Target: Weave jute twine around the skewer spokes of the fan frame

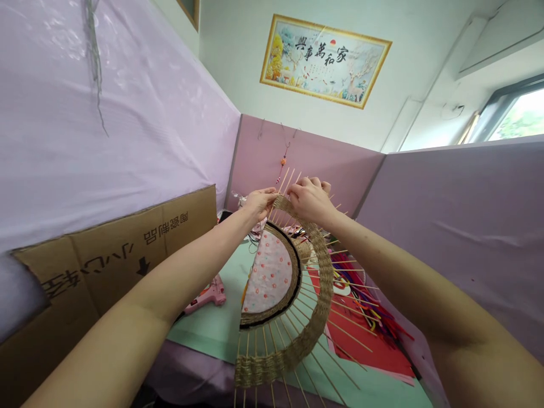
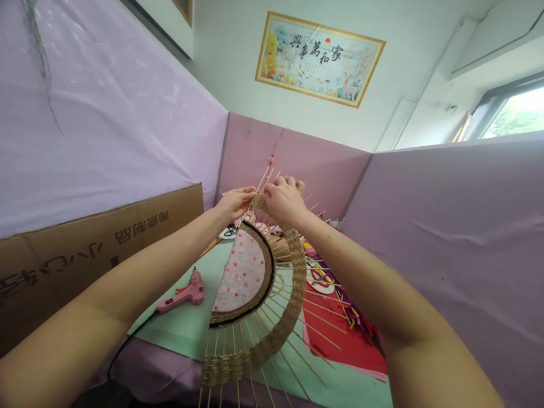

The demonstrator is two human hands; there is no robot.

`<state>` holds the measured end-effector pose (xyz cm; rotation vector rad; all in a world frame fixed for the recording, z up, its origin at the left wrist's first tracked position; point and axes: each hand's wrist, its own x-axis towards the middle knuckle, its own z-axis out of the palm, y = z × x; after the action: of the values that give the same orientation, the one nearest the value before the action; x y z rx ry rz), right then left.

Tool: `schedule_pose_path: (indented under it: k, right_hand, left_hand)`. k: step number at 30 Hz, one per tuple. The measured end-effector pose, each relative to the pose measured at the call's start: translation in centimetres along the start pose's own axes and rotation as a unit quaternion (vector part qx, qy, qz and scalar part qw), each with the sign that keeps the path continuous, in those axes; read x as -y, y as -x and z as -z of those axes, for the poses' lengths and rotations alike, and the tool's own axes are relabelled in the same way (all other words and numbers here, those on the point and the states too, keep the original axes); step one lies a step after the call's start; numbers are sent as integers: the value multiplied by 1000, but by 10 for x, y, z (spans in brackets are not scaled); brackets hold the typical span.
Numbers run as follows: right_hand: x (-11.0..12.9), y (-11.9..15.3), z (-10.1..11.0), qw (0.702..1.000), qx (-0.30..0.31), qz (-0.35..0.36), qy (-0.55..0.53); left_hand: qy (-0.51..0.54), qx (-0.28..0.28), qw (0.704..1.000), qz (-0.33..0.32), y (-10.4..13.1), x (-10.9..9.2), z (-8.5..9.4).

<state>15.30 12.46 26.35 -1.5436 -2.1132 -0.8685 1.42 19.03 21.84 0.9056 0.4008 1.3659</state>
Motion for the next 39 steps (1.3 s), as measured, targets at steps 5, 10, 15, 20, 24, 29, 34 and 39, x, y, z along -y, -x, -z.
schedule_pose_path:
  k: [5,10,15,20,24,29,34,39]
  right_hand:
    - [12,1,7,998,56,-32,-3]
    - [11,-1,7,994,100,-31,-29]
    - [3,-3,0,991,112,-45,-50]
    - [1,-2,-2,992,93,-59,-59]
    - [1,0,-5,993,85,-59,-60]
    - [-2,0,-10,992,89,-62,-57]
    - [-5,1,-15,991,102,-72,-55]
    - [-11,4,-22,988,114,-91,-58]
  left_hand:
    - [-6,0,1000,-2,3,0,-3]
    - [-9,-5,1000,-6,5,2,-3]
    - [-8,-1,1000,-7,4,6,0]
    - [-11,7,1000,5,2,5,0]
    - [-20,0,999,25,-2,-2,4]
    - [-62,-4,996,64,-5,-9,14]
    - [-159,-14,981,112,-2,-10,35]
    - [-269,-48,955,113,28,-31,77]
